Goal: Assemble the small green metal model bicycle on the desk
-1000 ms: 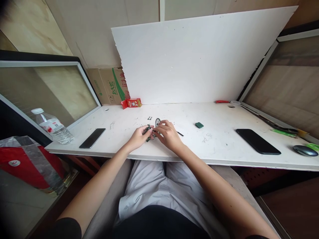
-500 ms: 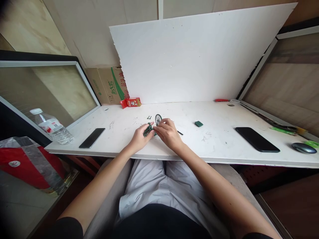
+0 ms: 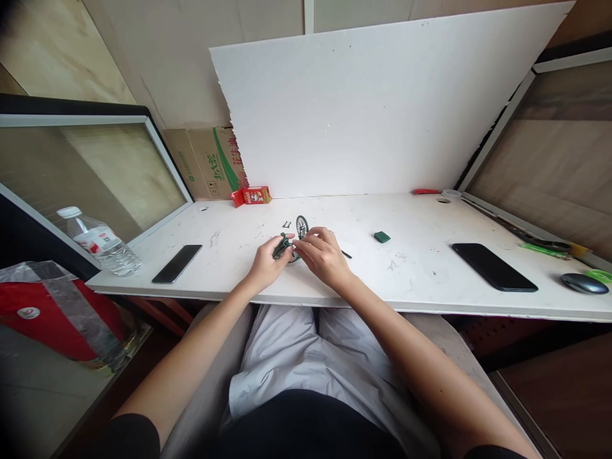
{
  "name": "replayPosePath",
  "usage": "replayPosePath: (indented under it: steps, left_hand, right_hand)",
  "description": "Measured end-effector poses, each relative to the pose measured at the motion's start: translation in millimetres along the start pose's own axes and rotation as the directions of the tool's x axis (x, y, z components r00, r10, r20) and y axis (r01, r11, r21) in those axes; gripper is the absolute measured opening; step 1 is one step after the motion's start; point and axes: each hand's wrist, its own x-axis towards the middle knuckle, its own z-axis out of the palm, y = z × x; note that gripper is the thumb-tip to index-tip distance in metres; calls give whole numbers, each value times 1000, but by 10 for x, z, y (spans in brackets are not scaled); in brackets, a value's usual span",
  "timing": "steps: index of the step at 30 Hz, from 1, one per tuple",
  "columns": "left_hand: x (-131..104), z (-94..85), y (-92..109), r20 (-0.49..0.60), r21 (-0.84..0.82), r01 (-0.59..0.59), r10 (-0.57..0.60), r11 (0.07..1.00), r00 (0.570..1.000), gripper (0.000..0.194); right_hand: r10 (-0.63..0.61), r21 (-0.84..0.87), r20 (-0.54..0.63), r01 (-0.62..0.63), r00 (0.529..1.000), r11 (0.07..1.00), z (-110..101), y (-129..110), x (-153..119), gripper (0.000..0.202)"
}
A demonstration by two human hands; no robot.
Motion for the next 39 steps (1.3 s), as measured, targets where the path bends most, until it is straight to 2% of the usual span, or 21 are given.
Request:
replayPosePath:
  steps: [2, 4, 5, 7, 9, 11, 14, 17, 19, 26, 32, 36, 39]
  left_hand:
    - [66, -72, -61, -41, -118, 111, -117, 987, 992, 34]
    - [154, -196, -143, -111, -263, 191, -226, 946, 968, 27]
    - [199, -274, -188, -152, -365, 224, -295, 904, 943, 21]
    - [280, -447, -278, -166, -564, 270, -427, 780, 889, 15]
    - [336, -612, -361, -116, -688, 316, -528, 653, 841, 12]
    - [366, -738, -429, -99, -751, 322, -581, 576, 808, 7]
    - [383, -818, -491, -72, -791, 327, -610, 517, 789, 6]
    - [386, -794, -503, -30, -800, 350, -616, 487, 787, 7]
    - [382, -755, -495, 0, -793, 372, -610, 483, 792, 6]
    - [352, -644, -467, 122, -773, 446, -584, 451, 802, 7]
    - [322, -583, -429, 143, -741, 495, -614, 454, 776, 6]
    - [298, -565, -410, 165, -715, 524, -616, 463, 770, 10]
    - [289, -552, -376, 182, -693, 535, -601, 484, 778, 7]
  right_hand:
    - [24, -23, -48, -25, 999, 999, -44, -12, 25, 31]
    - [74, -33, -119, -78, 990, 996, -86, -7, 58, 28]
    - [105, -32, -151, -111, 983, 993, -100, 8, 74, 26]
    - [168, -34, -165, -176, 972, 984, -106, 76, 100, 25]
    - [223, -67, -84, -228, 971, 971, -75, 199, 110, 24]
    - [273, -139, 84, -260, 958, 955, -10, 359, 107, 22]
    - [343, -239, 331, -274, 879, 932, 107, 590, 105, 16]
    - [415, -319, 426, -295, 804, 901, 192, 729, 131, 17]
    - [430, -344, 454, -291, 781, 893, 224, 772, 159, 19]
    - [306, -369, 529, -110, 791, 923, 269, 807, 258, 19]
    - [199, -338, 619, 30, 759, 941, 323, 733, 376, 23]
    - [185, -341, 644, 63, 743, 938, 382, 693, 486, 21]
    - [193, -354, 648, 67, 737, 933, 303, 707, 585, 21]
